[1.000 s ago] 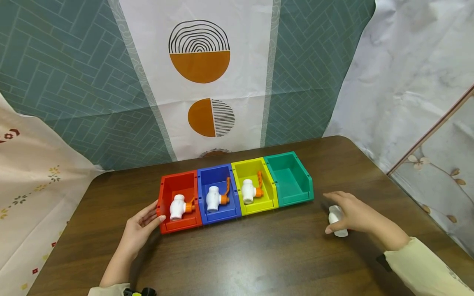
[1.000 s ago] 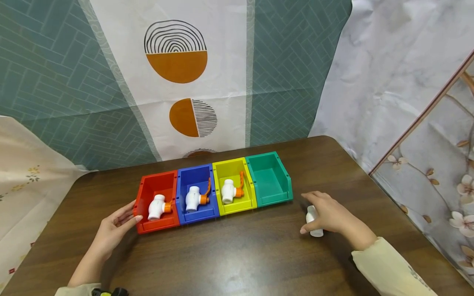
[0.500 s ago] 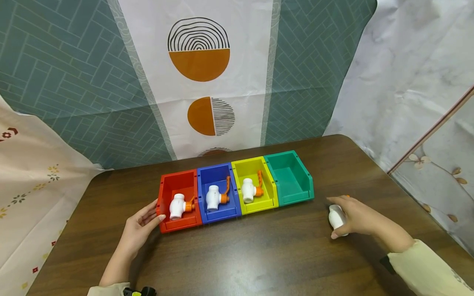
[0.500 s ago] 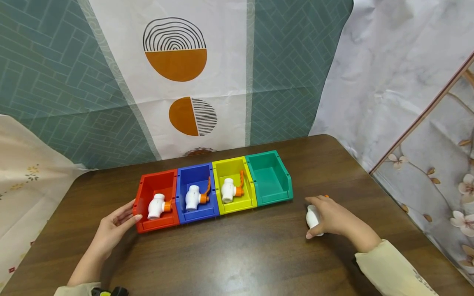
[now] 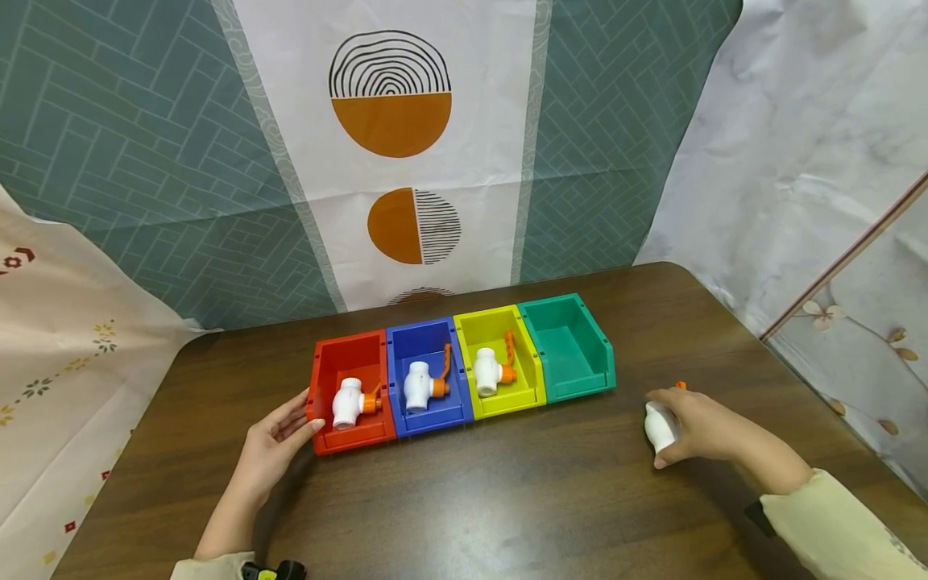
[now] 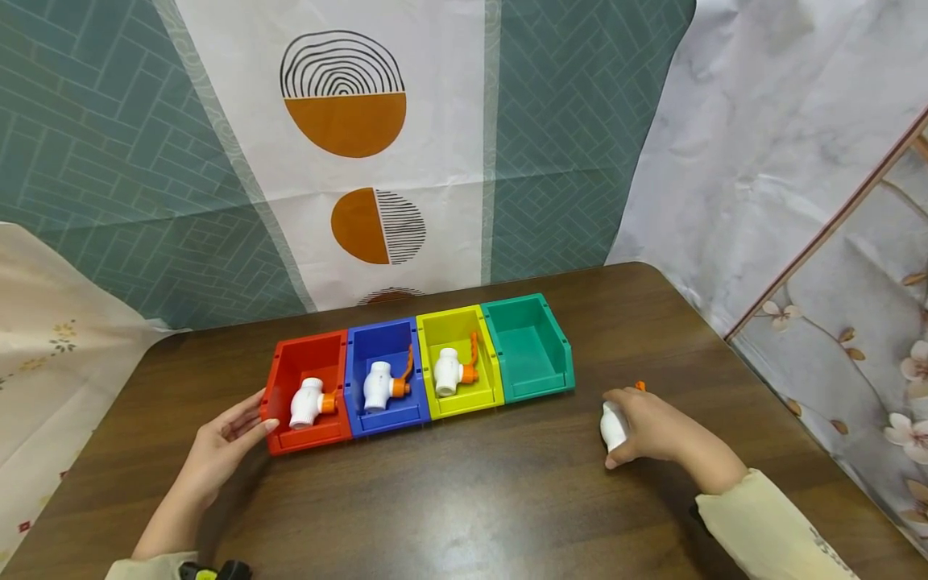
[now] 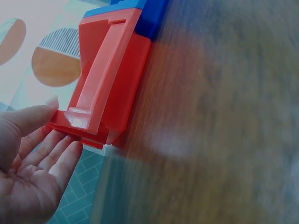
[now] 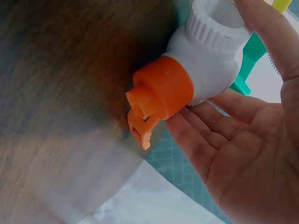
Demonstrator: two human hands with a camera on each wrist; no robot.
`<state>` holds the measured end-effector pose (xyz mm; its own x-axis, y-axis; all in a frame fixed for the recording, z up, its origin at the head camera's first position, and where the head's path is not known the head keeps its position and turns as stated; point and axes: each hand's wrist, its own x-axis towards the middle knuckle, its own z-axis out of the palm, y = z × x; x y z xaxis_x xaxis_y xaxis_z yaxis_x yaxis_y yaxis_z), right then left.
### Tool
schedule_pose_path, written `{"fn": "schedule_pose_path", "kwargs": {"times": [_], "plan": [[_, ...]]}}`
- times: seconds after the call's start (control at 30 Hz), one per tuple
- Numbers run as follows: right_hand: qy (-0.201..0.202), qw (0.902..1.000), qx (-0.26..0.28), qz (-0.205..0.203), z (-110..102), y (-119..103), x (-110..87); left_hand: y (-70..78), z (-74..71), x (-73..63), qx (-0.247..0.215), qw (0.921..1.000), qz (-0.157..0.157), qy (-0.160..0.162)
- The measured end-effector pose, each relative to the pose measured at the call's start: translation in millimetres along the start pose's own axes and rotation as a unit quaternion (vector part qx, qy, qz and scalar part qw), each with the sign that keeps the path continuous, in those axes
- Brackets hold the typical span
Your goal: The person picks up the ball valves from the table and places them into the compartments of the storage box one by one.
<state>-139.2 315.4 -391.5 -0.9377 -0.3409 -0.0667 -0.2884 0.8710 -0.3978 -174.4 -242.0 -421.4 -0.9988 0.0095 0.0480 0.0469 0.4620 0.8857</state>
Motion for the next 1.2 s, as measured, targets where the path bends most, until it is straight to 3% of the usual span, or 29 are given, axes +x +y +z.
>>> {"fn": "schedule_pose_path", "kwargs": {"times": [0.67,0.9,1.2], "plan": [[0.001,0.9998,-0.015,-0.013,-0.1,-0.6,2.3,3.6,-2.6,-0.1,0.014,0.9991,-0.037,-0.016],[0.037,0.9966,-0.031,-0.067,7.4,10.8,3.0,4.8,-3.1,-0.1,0.019,0.9987,-0.043,-0.018],[0.030,0.9976,-0.047,-0.042,2.9,0.0,1.1,3.9,-2.4,0.5,0.012,0.9991,-0.037,-0.015]]}}
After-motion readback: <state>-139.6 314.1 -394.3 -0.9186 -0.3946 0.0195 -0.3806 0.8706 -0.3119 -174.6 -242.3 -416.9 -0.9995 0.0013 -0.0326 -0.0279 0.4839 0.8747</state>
